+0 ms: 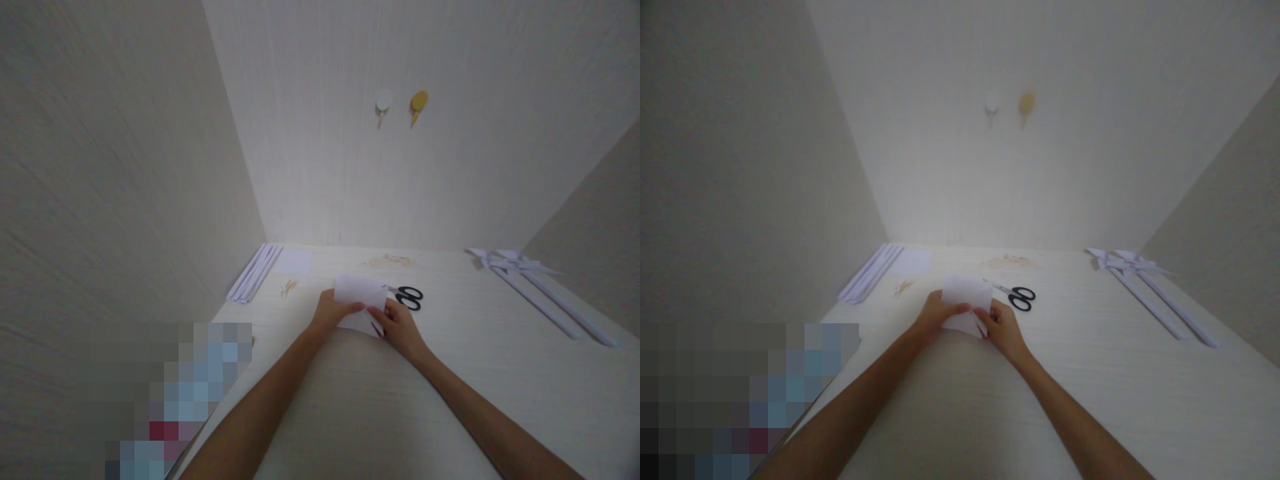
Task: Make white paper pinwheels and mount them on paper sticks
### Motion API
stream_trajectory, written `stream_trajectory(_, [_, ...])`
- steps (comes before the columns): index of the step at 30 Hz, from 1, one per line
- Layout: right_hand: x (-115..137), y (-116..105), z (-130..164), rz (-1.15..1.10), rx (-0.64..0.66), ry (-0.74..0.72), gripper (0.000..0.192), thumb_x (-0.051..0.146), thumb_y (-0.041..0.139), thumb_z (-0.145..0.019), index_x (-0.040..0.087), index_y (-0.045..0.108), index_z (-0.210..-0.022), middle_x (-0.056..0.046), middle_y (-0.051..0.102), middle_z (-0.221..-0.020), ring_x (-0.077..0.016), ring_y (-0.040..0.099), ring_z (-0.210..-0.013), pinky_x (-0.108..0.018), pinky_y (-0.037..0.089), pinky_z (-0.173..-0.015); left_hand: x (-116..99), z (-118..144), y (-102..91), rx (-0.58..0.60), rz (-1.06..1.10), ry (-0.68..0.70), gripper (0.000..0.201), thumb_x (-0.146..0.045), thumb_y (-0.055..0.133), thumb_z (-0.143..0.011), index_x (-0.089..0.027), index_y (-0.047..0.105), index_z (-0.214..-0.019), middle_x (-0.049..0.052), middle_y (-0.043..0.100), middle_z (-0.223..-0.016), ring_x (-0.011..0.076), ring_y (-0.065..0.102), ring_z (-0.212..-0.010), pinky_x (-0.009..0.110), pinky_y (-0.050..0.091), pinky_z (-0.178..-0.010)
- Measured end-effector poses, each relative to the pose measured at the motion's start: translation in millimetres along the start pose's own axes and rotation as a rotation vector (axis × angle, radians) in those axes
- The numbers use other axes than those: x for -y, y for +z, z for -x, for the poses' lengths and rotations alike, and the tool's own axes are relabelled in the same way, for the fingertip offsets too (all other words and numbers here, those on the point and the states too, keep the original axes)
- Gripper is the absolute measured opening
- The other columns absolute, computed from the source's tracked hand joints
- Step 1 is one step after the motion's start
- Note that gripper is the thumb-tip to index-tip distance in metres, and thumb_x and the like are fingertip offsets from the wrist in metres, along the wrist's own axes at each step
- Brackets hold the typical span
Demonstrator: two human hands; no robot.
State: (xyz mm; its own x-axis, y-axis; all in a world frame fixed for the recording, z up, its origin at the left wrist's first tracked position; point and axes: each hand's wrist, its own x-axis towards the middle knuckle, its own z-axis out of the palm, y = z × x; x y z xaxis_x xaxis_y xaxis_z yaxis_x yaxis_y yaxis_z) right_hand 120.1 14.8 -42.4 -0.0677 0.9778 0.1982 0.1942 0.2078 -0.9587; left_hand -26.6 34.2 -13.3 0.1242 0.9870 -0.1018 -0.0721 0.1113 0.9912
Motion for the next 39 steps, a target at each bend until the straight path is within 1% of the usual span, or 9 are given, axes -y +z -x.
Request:
stream_trajectory(5, [-1, -2, 0, -0.171, -0.046, 0.032, 0.028, 0.044, 0.047, -0.076, 0.019, 0.046, -0.090, 0.008, 0.047, -0.044, -0.0092, 0.044, -0.035, -0.020, 0.034, -0.035, 5, -7, -3.1, -0.164, 0.037, 0.006, 0.032, -0.020, 0.076, -0.041, -0.010, 0.066, -0.069, 0.009, 0.067, -0.068, 0.0185, 0.059, -0.058, 0.030, 0.047, -0.056])
stream_trajectory(9, [1, -9, 0, -0.294, -0.023, -0.012, 0.030, 0.039, 0.050, -0.076, 0.023, 0.042, -0.100, -0.001, 0.065, -0.071, -0.0128, 0.061, -0.057, -0.021, 0.045, -0.046, 6, -13, -14.4, -0.223, 0.066, 0.045, 0.035, -0.022, 0.077, -0.041, -0.009, 0.065, -0.072, 0.009, 0.067, -0.069, 0.0186, 0.059, -0.059, 0.029, 0.047, -0.056])
stream_trajectory(12, [0, -12, -1, -0.189, 0.053, -0.065, 0.025, 0.031, 0.054, -0.072, 0.021, 0.051, -0.096, -0.006, 0.067, -0.084, -0.0157, 0.063, -0.072, -0.023, 0.048, -0.051, 5, -16, -21.1, -0.205, 0.087, 0.049, 0.037, -0.023, 0.076, -0.043, -0.009, 0.064, -0.075, 0.009, 0.067, -0.071, 0.0189, 0.060, -0.060, 0.030, 0.047, -0.057])
stream_trajectory(17, [-5, -10, -3, -0.008, 0.081, -0.098, 0.016, 0.022, 0.058, -0.065, 0.019, 0.067, -0.078, -0.006, 0.070, -0.078, -0.0170, 0.064, -0.070, -0.027, 0.052, -0.060, 5, -16, -21.9, -0.197, 0.070, 0.044, 0.034, -0.021, 0.076, -0.042, -0.009, 0.064, -0.071, 0.008, 0.066, -0.067, 0.0174, 0.059, -0.057, 0.030, 0.047, -0.056])
stream_trajectory(23, [0, -10, -1, 0.017, 0.062, -0.076, 0.014, 0.021, 0.062, -0.060, 0.018, 0.070, -0.071, -0.005, 0.070, -0.071, -0.0164, 0.064, -0.059, -0.025, 0.052, -0.055, 1, -12, -18.8, -0.190, -0.009, 0.068, 0.030, -0.021, 0.075, -0.043, -0.010, 0.064, -0.069, 0.006, 0.065, -0.066, 0.0163, 0.058, -0.058, 0.028, 0.047, -0.056])
stream_trajectory(28, [2, -10, -2, 0.030, 0.021, -0.082, 0.012, 0.019, 0.064, -0.056, 0.018, 0.071, -0.066, -0.005, 0.070, -0.069, -0.0170, 0.063, -0.060, -0.026, 0.051, -0.056, 1, -10, -16.9, -0.188, -0.107, 0.083, 0.029, -0.021, 0.076, -0.042, -0.010, 0.063, -0.065, 0.006, 0.065, -0.065, 0.0172, 0.057, -0.059, 0.028, 0.046, -0.055])
stream_trajectory(32, [-3, -10, -3, 0.033, -0.076, -0.100, 0.012, 0.019, 0.064, -0.057, 0.018, 0.071, -0.067, -0.006, 0.070, -0.068, -0.0182, 0.063, -0.059, -0.029, 0.051, -0.056, 0, -8, -15.9, -0.127, 0.136, 0.048, 0.029, -0.025, 0.074, -0.045, -0.011, 0.063, -0.068, 0.007, 0.065, -0.067, 0.0200, 0.058, -0.065, 0.030, 0.046, -0.058])
stream_trajectory(36, [-7, -11, -4, 0.023, -0.184, -0.144, 0.012, 0.020, 0.063, -0.060, 0.019, 0.070, -0.069, -0.007, 0.070, -0.074, -0.0194, 0.062, -0.063, -0.033, 0.052, -0.060, -4, -5, -12.1, -0.055, 0.332, 0.039, 0.026, -0.038, 0.060, -0.062, -0.016, 0.062, -0.074, 0.009, 0.066, -0.082, 0.0202, 0.060, -0.078, 0.030, 0.048, -0.067])
stream_trajectory(39, [-5, -12, -4, 0.013, -0.233, -0.183, 0.011, 0.022, 0.064, -0.061, 0.020, 0.070, -0.069, -0.007, 0.069, -0.076, -0.0201, 0.062, -0.068, -0.035, 0.052, -0.064, -3, -4, -3.8, 0.034, 0.543, -0.056, 0.030, -0.040, 0.052, -0.068, -0.014, 0.061, -0.078, 0.010, 0.065, -0.087, 0.0185, 0.060, -0.079, 0.032, 0.048, -0.074])
